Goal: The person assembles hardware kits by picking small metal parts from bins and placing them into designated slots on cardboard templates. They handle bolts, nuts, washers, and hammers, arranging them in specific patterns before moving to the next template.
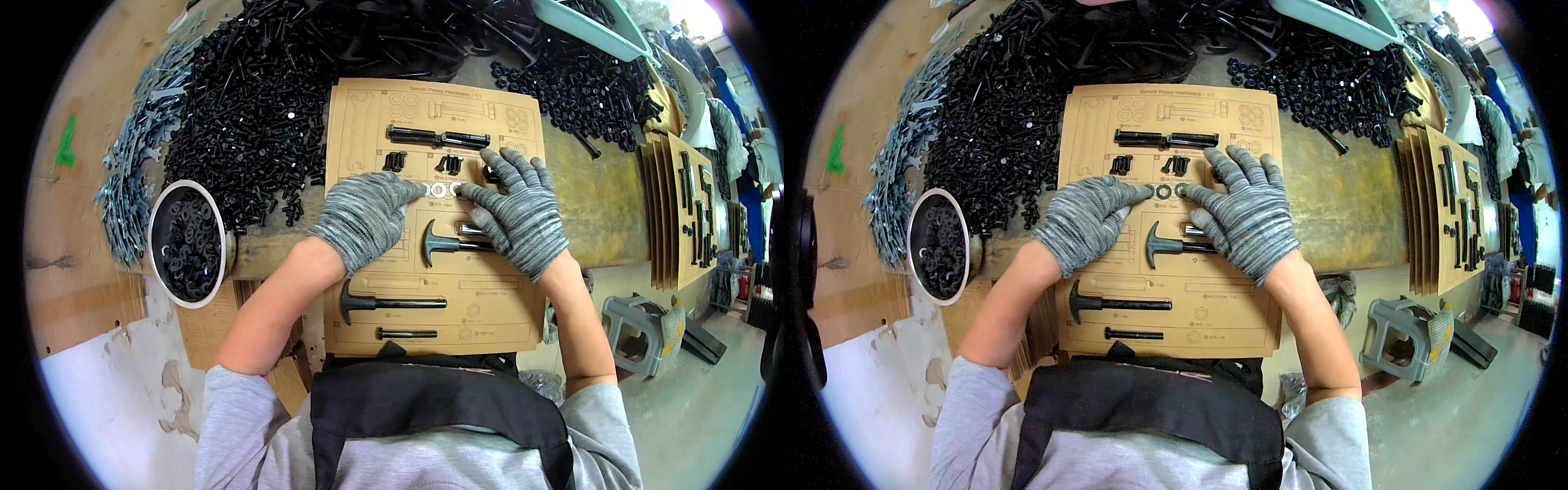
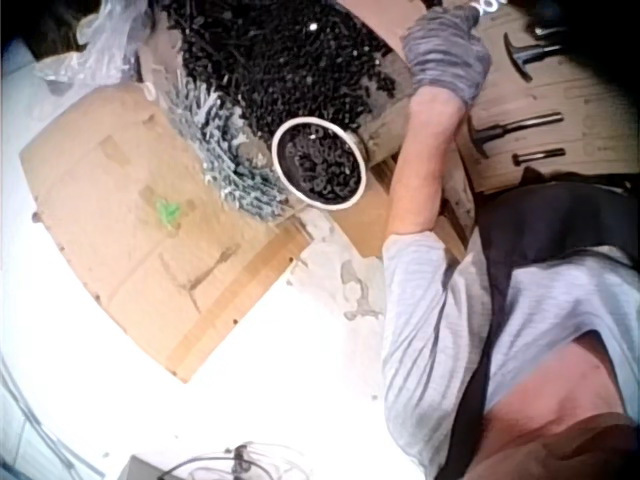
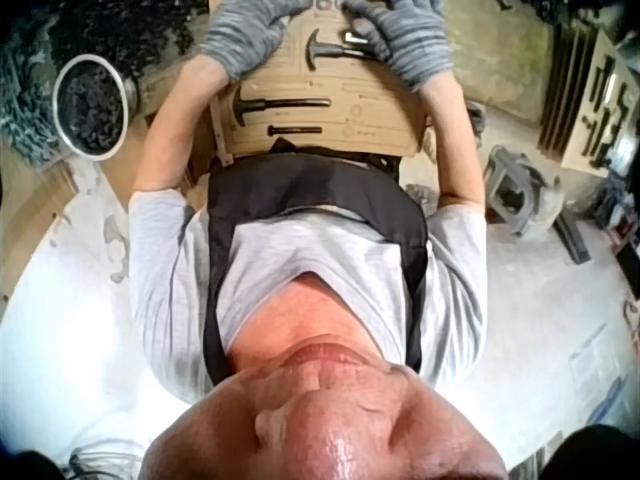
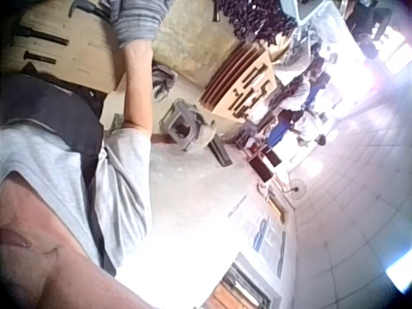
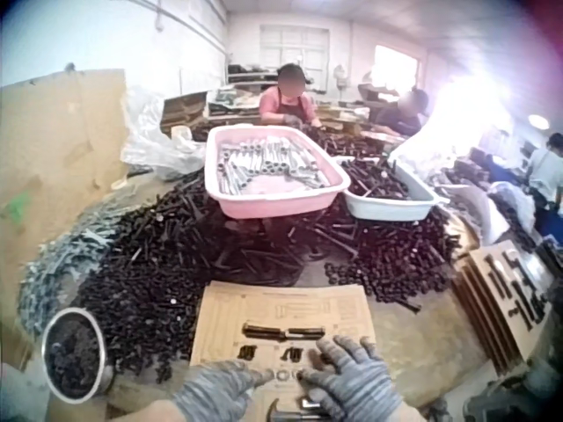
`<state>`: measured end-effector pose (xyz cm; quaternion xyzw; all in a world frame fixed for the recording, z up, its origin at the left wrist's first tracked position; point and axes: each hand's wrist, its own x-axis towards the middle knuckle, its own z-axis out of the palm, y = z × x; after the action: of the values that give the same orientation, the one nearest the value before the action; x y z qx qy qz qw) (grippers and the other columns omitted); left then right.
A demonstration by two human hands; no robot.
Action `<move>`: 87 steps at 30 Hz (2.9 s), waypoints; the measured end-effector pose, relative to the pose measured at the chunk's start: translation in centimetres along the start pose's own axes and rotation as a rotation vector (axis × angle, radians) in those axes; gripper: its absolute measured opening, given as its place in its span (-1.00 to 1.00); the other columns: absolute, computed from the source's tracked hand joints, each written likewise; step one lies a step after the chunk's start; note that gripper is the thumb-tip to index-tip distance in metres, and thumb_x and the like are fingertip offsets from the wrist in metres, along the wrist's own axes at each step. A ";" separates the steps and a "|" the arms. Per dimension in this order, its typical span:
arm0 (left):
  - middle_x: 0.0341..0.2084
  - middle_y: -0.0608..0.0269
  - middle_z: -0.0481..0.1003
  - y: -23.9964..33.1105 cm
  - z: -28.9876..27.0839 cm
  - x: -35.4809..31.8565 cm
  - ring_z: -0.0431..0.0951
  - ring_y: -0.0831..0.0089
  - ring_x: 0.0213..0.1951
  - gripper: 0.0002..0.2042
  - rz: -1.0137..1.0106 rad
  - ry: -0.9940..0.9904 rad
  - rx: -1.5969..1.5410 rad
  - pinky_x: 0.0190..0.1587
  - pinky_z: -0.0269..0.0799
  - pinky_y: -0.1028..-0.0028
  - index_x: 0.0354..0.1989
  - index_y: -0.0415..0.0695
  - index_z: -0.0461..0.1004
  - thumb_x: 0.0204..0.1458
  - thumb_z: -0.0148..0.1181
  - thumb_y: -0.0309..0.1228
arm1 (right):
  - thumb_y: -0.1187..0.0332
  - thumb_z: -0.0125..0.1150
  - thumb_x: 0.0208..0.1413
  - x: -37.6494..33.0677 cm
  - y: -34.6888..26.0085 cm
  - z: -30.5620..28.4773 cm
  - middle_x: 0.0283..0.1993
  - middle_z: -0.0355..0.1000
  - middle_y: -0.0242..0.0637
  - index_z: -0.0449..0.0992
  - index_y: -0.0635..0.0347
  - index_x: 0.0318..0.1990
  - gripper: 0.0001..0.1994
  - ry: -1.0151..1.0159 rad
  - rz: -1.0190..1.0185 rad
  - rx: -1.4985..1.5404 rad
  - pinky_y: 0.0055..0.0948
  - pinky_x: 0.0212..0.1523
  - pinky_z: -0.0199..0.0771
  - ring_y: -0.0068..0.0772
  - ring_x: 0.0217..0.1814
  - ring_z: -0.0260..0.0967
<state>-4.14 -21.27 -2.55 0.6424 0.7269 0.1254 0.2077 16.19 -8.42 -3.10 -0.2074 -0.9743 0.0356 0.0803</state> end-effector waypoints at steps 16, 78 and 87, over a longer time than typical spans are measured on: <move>-0.19 0.12 0.55 -0.6 0.2 -0.4 0.52 0.16 -0.11 -0.73 0.015 0.011 0.012 0.05 0.40 0.28 -0.04 -0.01 0.53 0.09 0.04 -0.41 | 0.03 0.03 0.09 0.6 -0.8 0.1 0.27 0.22 -0.15 0.57 -0.16 -0.05 -0.66 -0.051 -0.044 0.056 0.07 0.37 -0.18 0.00 0.36 0.04; -0.16 0.02 0.48 -13.8 -10.1 -20.6 0.45 0.11 -0.03 -0.63 -0.495 0.258 0.181 0.04 0.34 0.23 -0.17 -0.13 0.51 -0.14 0.27 -0.21 | 0.40 0.27 -0.04 7.7 -3.2 -3.3 -0.40 0.47 -0.16 0.60 0.17 -0.34 -0.90 0.269 0.031 0.304 -0.28 -0.25 0.44 -0.13 -0.32 0.44; -0.54 0.19 0.55 -18.2 -10.3 -19.8 0.52 0.42 -0.46 -0.84 -0.523 0.254 -0.123 -0.31 0.46 0.40 -0.42 -0.17 0.56 -0.17 0.34 -0.39 | 0.44 0.29 -0.05 10.1 -9.9 -3.0 -0.42 0.48 -0.20 0.60 0.17 -0.32 -0.89 0.253 -0.109 0.421 -0.34 -0.32 0.45 -0.18 -0.37 0.45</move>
<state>-23.22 -42.58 1.13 0.3986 0.8790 0.1911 0.1788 3.66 -13.25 2.34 -0.1361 -0.9374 0.2070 0.2449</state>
